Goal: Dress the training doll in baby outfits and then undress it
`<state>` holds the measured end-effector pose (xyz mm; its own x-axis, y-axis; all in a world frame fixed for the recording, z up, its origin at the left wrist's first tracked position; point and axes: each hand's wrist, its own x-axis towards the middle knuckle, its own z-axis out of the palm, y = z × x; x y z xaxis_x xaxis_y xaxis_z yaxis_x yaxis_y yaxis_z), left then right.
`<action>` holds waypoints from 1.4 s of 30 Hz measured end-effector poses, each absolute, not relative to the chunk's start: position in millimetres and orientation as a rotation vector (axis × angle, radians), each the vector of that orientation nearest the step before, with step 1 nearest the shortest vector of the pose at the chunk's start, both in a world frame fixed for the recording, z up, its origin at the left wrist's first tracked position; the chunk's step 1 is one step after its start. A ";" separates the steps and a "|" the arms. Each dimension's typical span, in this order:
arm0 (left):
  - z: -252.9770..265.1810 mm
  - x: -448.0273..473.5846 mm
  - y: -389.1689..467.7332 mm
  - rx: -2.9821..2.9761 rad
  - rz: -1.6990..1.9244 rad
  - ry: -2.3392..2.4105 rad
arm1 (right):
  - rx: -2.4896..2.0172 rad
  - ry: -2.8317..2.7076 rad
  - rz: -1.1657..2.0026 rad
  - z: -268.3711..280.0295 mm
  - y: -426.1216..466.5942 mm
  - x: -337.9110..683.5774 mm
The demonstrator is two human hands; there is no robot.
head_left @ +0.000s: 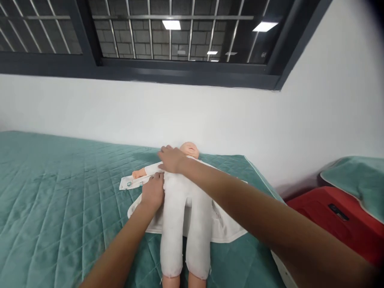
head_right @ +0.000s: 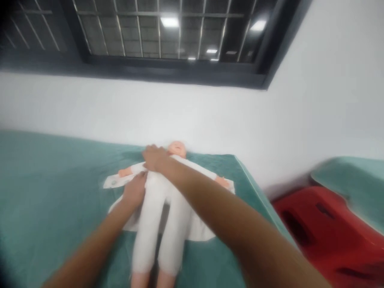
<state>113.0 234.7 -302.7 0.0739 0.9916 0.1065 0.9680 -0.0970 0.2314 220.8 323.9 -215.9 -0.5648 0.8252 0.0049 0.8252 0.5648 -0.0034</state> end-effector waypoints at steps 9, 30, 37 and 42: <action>-319.4 107.4 236.3 2.220 0.403 2.092 | -1.390 -2.947 0.289 -251.6 342.9 192.0; -327.4 72.0 249.0 1.031 1.587 1.556 | -1.302 -2.690 0.587 -235.3 318.3 270.7; -322.4 71.5 248.3 0.879 1.675 1.671 | -1.332 -2.765 0.384 -246.8 318.4 264.7; -325.5 70.8 249.8 1.000 1.719 1.802 | -1.419 -2.781 0.284 -250.4 318.3 262.8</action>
